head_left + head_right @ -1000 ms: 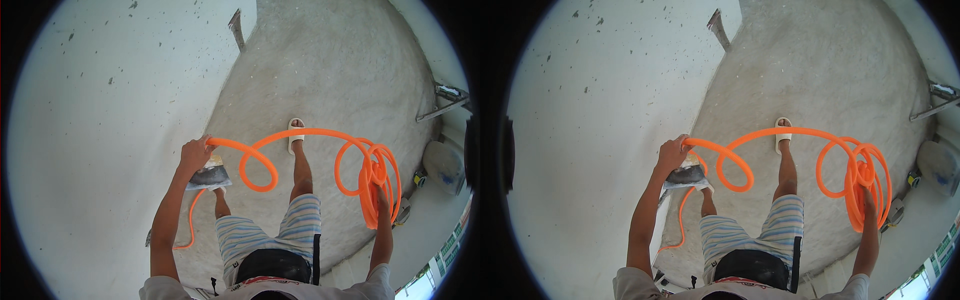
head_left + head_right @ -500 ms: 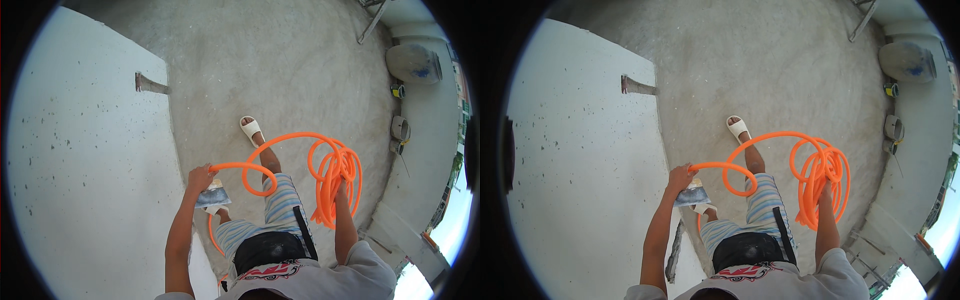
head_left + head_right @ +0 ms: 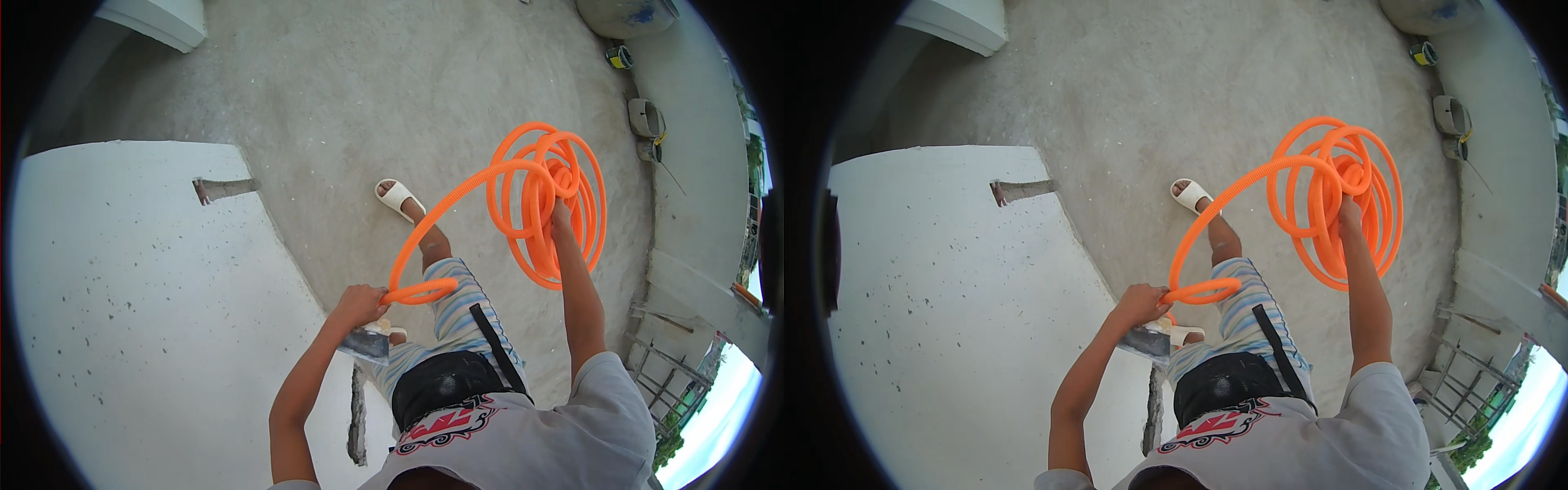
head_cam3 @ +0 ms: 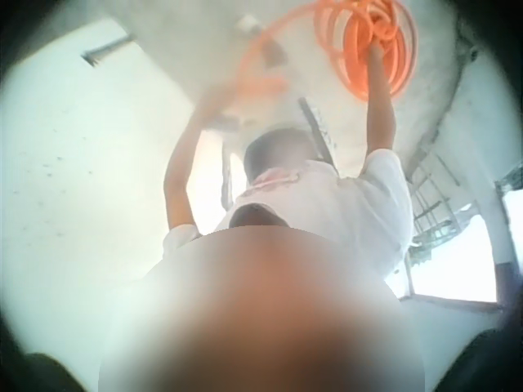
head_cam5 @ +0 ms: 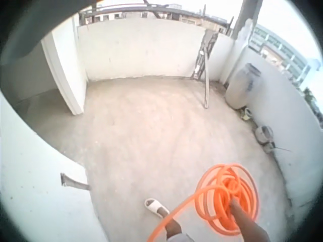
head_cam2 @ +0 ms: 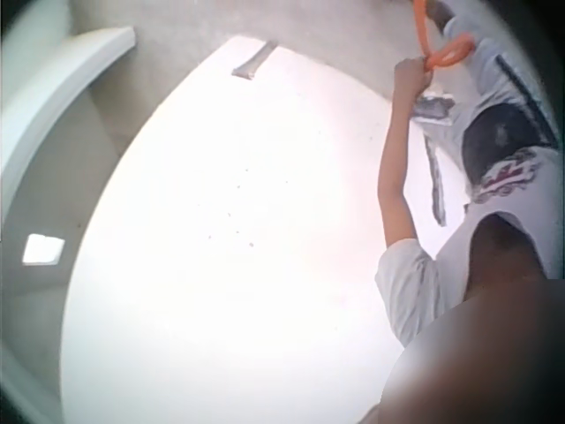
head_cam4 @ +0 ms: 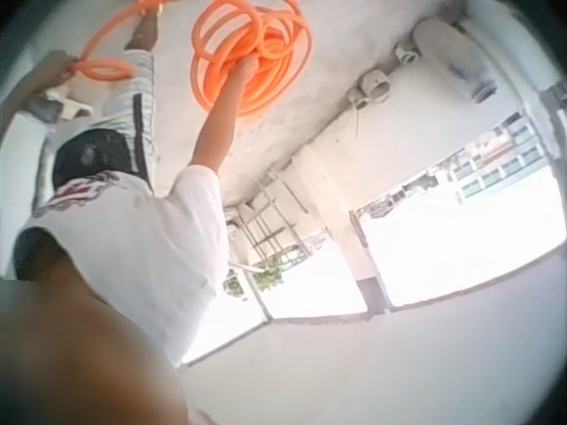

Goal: The recorder is seen installing an orange electrical conduit pipe into a wall channel on a construction site.

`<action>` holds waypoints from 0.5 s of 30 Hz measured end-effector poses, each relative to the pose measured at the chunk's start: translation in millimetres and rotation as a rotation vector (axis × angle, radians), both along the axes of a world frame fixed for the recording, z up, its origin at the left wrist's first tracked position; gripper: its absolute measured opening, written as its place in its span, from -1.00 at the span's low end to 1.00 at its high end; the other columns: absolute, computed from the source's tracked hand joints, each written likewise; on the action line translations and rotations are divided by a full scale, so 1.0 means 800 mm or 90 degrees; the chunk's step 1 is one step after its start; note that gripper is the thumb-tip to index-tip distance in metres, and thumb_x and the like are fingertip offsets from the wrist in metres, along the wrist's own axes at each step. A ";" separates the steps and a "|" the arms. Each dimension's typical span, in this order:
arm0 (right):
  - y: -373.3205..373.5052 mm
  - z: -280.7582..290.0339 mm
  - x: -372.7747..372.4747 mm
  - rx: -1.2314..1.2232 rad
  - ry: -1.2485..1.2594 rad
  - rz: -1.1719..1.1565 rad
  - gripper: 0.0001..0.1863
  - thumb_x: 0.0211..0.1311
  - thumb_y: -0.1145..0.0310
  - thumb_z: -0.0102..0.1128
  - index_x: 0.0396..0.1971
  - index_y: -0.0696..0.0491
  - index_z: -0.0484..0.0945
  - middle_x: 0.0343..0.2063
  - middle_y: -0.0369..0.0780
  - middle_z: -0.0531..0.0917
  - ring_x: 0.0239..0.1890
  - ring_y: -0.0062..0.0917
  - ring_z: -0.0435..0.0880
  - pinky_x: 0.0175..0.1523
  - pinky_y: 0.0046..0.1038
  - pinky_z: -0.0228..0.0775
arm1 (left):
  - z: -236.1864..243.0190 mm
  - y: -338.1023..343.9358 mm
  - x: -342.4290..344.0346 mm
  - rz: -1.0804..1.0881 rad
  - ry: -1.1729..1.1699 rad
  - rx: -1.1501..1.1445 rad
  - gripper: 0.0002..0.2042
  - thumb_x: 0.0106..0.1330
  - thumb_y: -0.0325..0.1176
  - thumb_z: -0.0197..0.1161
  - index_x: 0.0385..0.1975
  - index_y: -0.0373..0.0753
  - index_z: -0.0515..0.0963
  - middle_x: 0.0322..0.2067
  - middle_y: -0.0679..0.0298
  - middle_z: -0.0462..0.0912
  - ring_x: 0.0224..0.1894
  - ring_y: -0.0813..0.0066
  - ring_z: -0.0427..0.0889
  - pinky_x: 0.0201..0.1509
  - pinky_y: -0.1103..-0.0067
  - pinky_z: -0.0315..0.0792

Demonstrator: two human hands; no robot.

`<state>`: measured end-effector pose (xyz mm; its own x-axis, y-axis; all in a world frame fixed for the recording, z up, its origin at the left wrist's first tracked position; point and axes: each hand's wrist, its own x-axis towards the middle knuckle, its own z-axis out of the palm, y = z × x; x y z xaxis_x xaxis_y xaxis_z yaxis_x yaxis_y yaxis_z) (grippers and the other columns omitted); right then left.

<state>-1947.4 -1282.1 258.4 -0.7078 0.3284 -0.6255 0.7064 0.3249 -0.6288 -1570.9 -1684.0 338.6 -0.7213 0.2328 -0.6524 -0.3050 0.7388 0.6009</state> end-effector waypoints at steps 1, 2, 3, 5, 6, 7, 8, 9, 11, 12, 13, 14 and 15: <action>-0.015 0.002 -0.016 0.035 -0.001 0.064 -0.26 0.25 -0.11 -0.01 0.02 0.38 0.46 -0.08 -0.04 0.59 -0.09 -0.39 0.58 -0.07 -0.37 0.41 | 0.004 0.001 -0.006 -0.027 0.023 -0.028 -0.67 0.15 -0.13 0.20 -0.12 -0.11 0.62 -0.50 0.15 0.66 -0.40 0.15 0.66 -0.26 0.29 0.52; -0.035 0.005 -0.033 0.081 -0.014 0.093 -0.26 0.24 -0.11 0.00 0.01 0.38 0.46 -0.10 -0.03 0.60 -0.10 -0.36 0.59 -0.08 -0.36 0.41 | 0.008 0.003 -0.009 -0.053 0.047 -0.063 -0.67 0.15 -0.14 0.20 -0.12 -0.11 0.62 -0.53 0.16 0.66 -0.43 0.16 0.66 -0.30 0.29 0.52; -0.057 0.012 -0.050 0.120 -0.020 0.189 -0.26 0.20 -0.13 0.02 0.02 0.34 0.48 -0.12 -0.02 0.61 -0.11 -0.31 0.60 -0.09 -0.37 0.41 | 0.011 0.004 -0.011 -0.053 0.044 -0.059 -0.67 0.15 -0.14 0.20 -0.12 -0.11 0.62 -0.53 0.16 0.66 -0.43 0.16 0.66 -0.30 0.29 0.52; -0.111 0.027 -0.084 0.224 -0.041 0.365 -0.23 0.11 -0.20 0.07 0.01 0.26 0.52 -0.15 -0.01 0.64 -0.13 -0.21 0.62 -0.06 -0.24 0.37 | 0.014 0.006 -0.011 -0.072 0.102 -0.084 -0.67 0.13 -0.14 0.21 -0.14 -0.11 0.62 -0.59 0.20 0.64 -0.50 0.17 0.65 -0.37 0.30 0.50; -0.137 0.036 -0.095 0.313 -0.062 0.433 -0.20 0.05 -0.25 0.10 -0.01 0.22 0.55 -0.16 -0.01 0.66 -0.14 -0.16 0.63 -0.02 -0.10 0.34 | 0.015 0.005 -0.009 -0.067 0.111 -0.085 -0.67 0.13 -0.14 0.21 -0.14 -0.11 0.62 -0.59 0.20 0.64 -0.50 0.17 0.65 -0.37 0.30 0.50; -0.165 0.043 -0.100 0.427 -0.035 0.512 -0.20 -0.04 -0.29 0.14 -0.07 0.19 0.59 -0.22 -0.05 0.68 -0.17 -0.18 0.65 -0.03 0.01 0.28 | 0.015 0.003 -0.006 -0.053 0.124 -0.087 -0.68 0.12 -0.15 0.21 -0.16 -0.11 0.63 -0.61 0.21 0.64 -0.53 0.18 0.64 -0.39 0.31 0.50; -0.192 0.049 -0.103 0.558 -0.020 0.574 -0.20 -0.12 -0.32 0.19 -0.14 0.16 0.63 -0.28 -0.08 0.70 -0.20 -0.19 0.67 -0.04 0.11 0.23 | 0.016 0.000 -0.001 -0.045 0.118 -0.091 -0.69 0.11 -0.16 0.22 -0.18 -0.11 0.64 -0.62 0.21 0.64 -0.56 0.19 0.64 -0.41 0.32 0.49; -0.211 0.059 -0.105 0.556 -0.021 0.574 -0.20 -0.12 -0.32 0.19 -0.14 0.16 0.63 -0.28 -0.08 0.70 -0.20 -0.19 0.67 -0.04 0.11 0.23 | 0.017 -0.004 0.004 -0.039 0.134 -0.090 -0.69 0.11 -0.16 0.22 -0.18 -0.11 0.64 -0.62 0.21 0.64 -0.56 0.19 0.64 -0.41 0.32 0.49; -0.241 0.079 -0.113 0.724 -0.045 1.036 -0.24 -0.26 -0.35 0.29 -0.24 0.05 0.66 -0.38 -0.17 0.70 -0.24 -0.34 0.67 -0.04 0.08 0.18 | 0.018 -0.017 0.014 0.012 0.129 -0.088 -0.70 0.10 -0.18 0.21 -0.21 -0.14 0.65 -0.62 0.20 0.64 -0.58 0.22 0.63 -0.43 0.34 0.49; -0.255 0.086 -0.118 0.818 -0.023 1.176 -0.36 -0.38 -0.27 0.38 -0.34 -0.06 0.67 -0.45 -0.28 0.68 -0.28 -0.45 0.66 0.02 -0.13 0.17 | 0.017 -0.024 0.019 0.023 0.158 -0.090 -0.70 0.10 -0.18 0.21 -0.21 -0.14 0.65 -0.62 0.20 0.64 -0.58 0.22 0.63 -0.43 0.34 0.49; -0.266 0.093 -0.124 0.835 -0.005 1.167 -0.36 -0.38 -0.27 0.38 -0.34 -0.06 0.67 -0.45 -0.28 0.68 -0.28 -0.45 0.66 0.02 -0.13 0.17 | 0.015 -0.030 0.024 0.046 0.163 -0.090 -0.71 0.10 -0.18 0.20 -0.21 -0.14 0.64 -0.62 0.20 0.64 -0.58 0.23 0.64 -0.44 0.34 0.49; -0.276 0.096 -0.128 0.874 -0.007 1.382 -0.38 -0.46 -0.23 0.42 -0.37 -0.10 0.68 -0.46 -0.31 0.68 -0.28 -0.46 0.65 0.02 -0.13 0.16 | 0.012 -0.035 0.028 0.064 0.151 -0.090 -0.71 0.11 -0.19 0.19 -0.21 -0.15 0.63 -0.63 0.19 0.64 -0.58 0.23 0.64 -0.45 0.33 0.49; -0.285 0.098 -0.133 0.925 -0.034 1.596 -0.41 -0.53 -0.18 0.45 -0.40 -0.13 0.69 -0.47 -0.35 0.68 -0.28 -0.48 0.64 0.02 -0.12 0.15 | 0.007 -0.038 0.030 0.069 0.174 -0.088 -0.71 0.11 -0.19 0.19 -0.21 -0.15 0.63 -0.63 0.19 0.64 -0.58 0.23 0.64 -0.45 0.33 0.49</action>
<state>-2053.5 -1509.8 336.4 -0.2704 -0.3582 -0.8936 -0.9438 -0.0844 0.3195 -1547.3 -1714.5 344.3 -0.8896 0.0677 -0.4516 -0.2281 0.7909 0.5678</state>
